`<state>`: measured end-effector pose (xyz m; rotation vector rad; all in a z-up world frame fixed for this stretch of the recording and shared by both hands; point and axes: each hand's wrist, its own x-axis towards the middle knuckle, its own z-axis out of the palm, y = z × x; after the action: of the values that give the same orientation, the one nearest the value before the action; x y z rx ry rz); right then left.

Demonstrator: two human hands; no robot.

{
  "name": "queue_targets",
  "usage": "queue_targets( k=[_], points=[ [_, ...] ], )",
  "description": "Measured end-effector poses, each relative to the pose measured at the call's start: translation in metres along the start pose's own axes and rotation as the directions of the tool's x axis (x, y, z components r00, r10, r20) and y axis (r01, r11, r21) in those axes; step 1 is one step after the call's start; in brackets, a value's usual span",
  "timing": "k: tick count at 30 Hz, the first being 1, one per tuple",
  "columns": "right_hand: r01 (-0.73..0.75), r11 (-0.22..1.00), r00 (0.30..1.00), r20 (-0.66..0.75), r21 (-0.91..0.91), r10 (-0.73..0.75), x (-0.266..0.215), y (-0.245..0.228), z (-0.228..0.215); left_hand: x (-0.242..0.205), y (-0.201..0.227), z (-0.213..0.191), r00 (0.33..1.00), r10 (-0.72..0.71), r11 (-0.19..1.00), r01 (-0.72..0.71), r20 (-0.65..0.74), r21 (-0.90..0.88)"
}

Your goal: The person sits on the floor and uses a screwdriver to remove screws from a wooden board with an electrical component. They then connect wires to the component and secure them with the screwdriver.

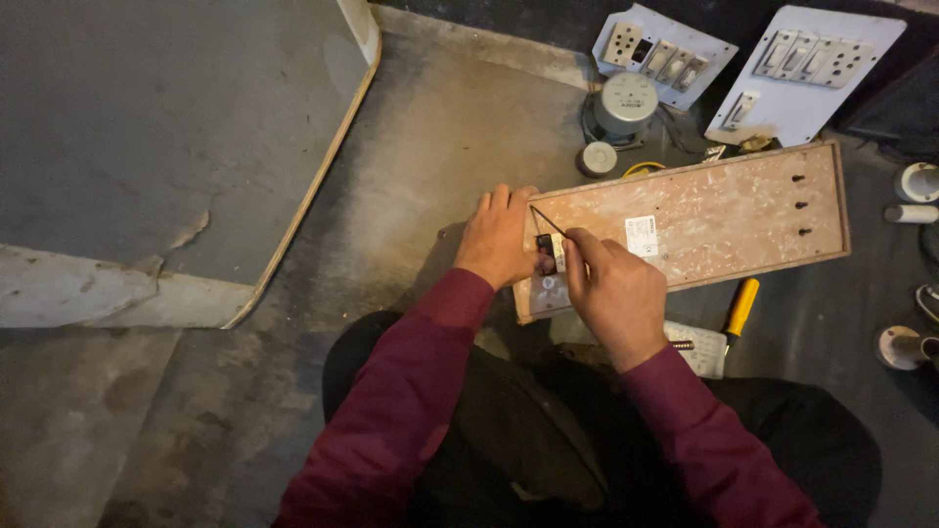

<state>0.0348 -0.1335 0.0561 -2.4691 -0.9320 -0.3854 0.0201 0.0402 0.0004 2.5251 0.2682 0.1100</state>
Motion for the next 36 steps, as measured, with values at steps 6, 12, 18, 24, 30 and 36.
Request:
queue_targets(
  k=[6,12,18,24,30,36],
  points=[
    [0.044,0.993,0.982,0.190,-0.106,-0.023,0.019,0.006,-0.010,0.001,0.000,0.001,0.999,-0.012,1.000,0.011,0.033,0.020],
    [0.090,0.970,0.902,0.431,-0.228,0.018,0.083,0.012,0.007,-0.008,-0.004,0.010,1.000,0.012,0.999,-0.013,-0.023,-0.029],
    [0.247,0.937,0.916,0.374,-0.247,-0.143,0.092,-0.003,0.019,0.001,-0.008,0.019,0.999,-0.003,0.996,-0.001,0.043,0.093],
    [0.493,0.841,0.793,0.512,-0.224,-0.329,0.089,0.003,0.011,-0.002,-0.018,0.028,1.000,-0.025,1.000,0.025,0.006,-0.008],
    [0.697,0.707,0.679,0.422,-0.116,-0.600,0.093,0.017,-0.011,-0.001,-0.019,0.025,0.999,-0.004,1.000,0.004,0.050,-0.004],
    [0.571,0.782,0.736,0.577,-0.249,-0.354,0.077,0.009,0.005,-0.006,-0.014,0.023,0.992,0.078,0.997,-0.078,-0.097,0.004]
  ],
)
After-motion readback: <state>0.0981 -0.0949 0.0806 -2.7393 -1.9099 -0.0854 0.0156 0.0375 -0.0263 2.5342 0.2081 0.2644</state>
